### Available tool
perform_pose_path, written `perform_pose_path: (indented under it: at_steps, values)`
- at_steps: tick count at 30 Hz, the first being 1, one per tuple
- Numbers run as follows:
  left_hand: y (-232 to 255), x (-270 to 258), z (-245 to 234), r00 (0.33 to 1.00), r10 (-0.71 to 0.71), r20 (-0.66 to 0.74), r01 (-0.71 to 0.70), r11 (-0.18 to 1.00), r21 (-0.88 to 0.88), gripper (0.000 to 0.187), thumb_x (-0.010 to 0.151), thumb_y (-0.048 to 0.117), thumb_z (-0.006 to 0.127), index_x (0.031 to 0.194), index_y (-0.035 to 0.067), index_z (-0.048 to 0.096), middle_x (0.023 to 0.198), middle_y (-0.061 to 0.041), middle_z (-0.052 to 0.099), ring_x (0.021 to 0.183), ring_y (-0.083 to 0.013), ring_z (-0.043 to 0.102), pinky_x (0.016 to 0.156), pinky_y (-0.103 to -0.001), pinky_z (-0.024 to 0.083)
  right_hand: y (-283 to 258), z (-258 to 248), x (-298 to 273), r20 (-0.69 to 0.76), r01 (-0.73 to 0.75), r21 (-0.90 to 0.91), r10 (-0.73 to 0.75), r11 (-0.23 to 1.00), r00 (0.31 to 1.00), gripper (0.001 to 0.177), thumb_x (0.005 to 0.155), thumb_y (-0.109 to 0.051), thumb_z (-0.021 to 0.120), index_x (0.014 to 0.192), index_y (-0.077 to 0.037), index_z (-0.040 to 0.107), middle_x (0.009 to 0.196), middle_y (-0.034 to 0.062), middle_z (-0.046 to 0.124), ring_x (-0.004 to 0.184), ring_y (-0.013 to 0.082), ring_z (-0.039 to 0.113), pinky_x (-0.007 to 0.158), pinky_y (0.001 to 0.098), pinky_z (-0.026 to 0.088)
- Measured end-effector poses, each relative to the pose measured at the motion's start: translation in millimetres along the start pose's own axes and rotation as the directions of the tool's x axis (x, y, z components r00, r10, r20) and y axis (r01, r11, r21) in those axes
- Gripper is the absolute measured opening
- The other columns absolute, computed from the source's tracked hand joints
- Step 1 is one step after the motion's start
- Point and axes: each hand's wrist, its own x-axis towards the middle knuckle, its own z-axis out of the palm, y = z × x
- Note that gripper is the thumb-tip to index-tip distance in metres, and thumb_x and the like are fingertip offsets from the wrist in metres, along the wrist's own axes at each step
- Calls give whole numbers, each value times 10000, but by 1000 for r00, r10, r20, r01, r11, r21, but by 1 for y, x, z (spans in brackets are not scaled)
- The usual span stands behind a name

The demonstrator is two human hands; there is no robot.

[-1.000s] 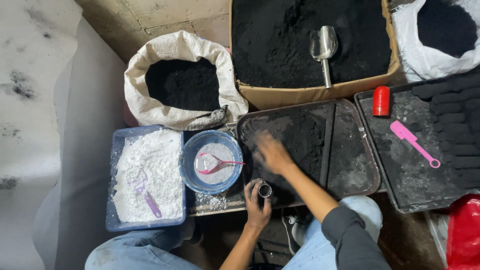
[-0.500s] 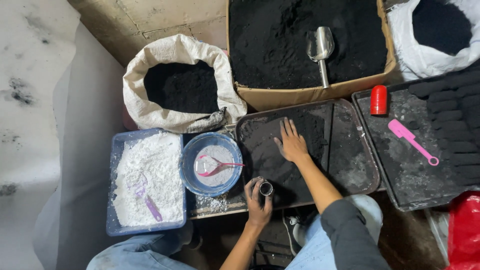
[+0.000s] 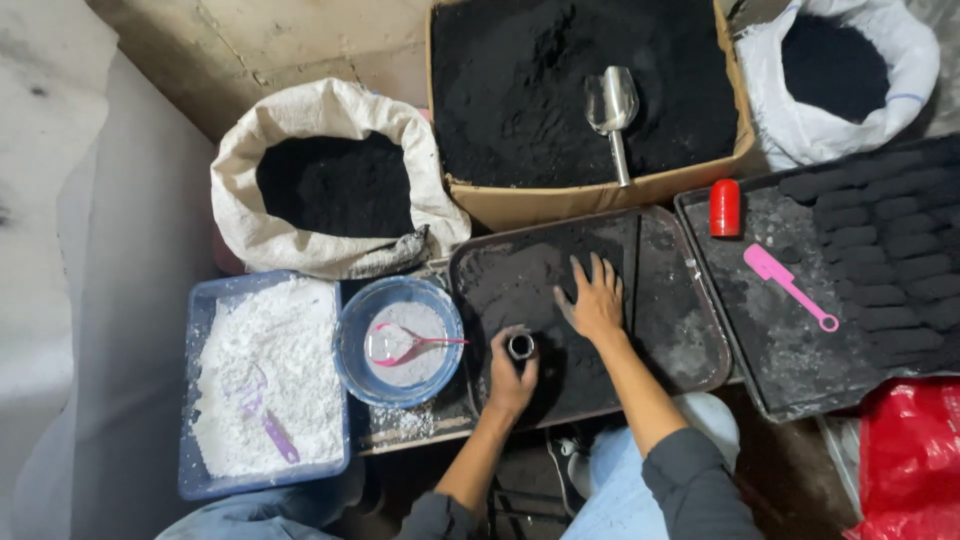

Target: Manually forming charcoal briquettes by filling a cylindrical mold with powder and compressing it with a tamping rod.

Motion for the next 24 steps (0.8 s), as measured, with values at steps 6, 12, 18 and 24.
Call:
perform_pose_path:
  at_steps: [6, 12, 18, 24]
  values:
    - [-8, 20, 15, 967, -227, -116, 234, 971, 50, 275, 690, 227, 731, 878, 115, 564, 672, -128, 622, 705, -321, 637, 579, -397, 487, 10, 29, 3, -442, 82, -2, -74, 997, 894, 307, 797, -299, 559, 1039, -114, 596, 1076, 134, 511, 1052, 330, 498, 779, 429, 464]
    - [0, 31, 17, 984, -37, -176, 51, 996, 73, 100, 694, 181, 713, 683, 163, 616, 524, -48, 589, 524, -233, 621, 478, -306, 477, 17, 40, 3, -612, 123, -11, -104, 992, 784, 165, 730, -372, 618, 780, -215, 618, 833, -20, 552, 797, 185, 564, 634, 290, 488]
    - [22, 36, 10, 991, -12, -130, 12, 1000, 2, 86, 706, 101, 677, 678, 105, 596, 517, -124, 563, 489, -303, 592, 445, -343, 456, 8, 25, -6, -659, 356, 182, -156, 916, 736, 199, 666, -223, 687, 572, -118, 546, 523, 49, 500, 535, 264, 553, 495, 320, 470]
    - [15, 34, 10, 990, -8, -138, 9, 1000, 10, 93, 703, 96, 680, 670, 113, 596, 510, -111, 563, 488, -290, 595, 444, -337, 459, 8, 29, 0, -451, 46, 432, 171, 901, 876, 210, 750, -304, 662, 653, -131, 592, 520, 93, 566, 580, 298, 605, 463, 368, 460]
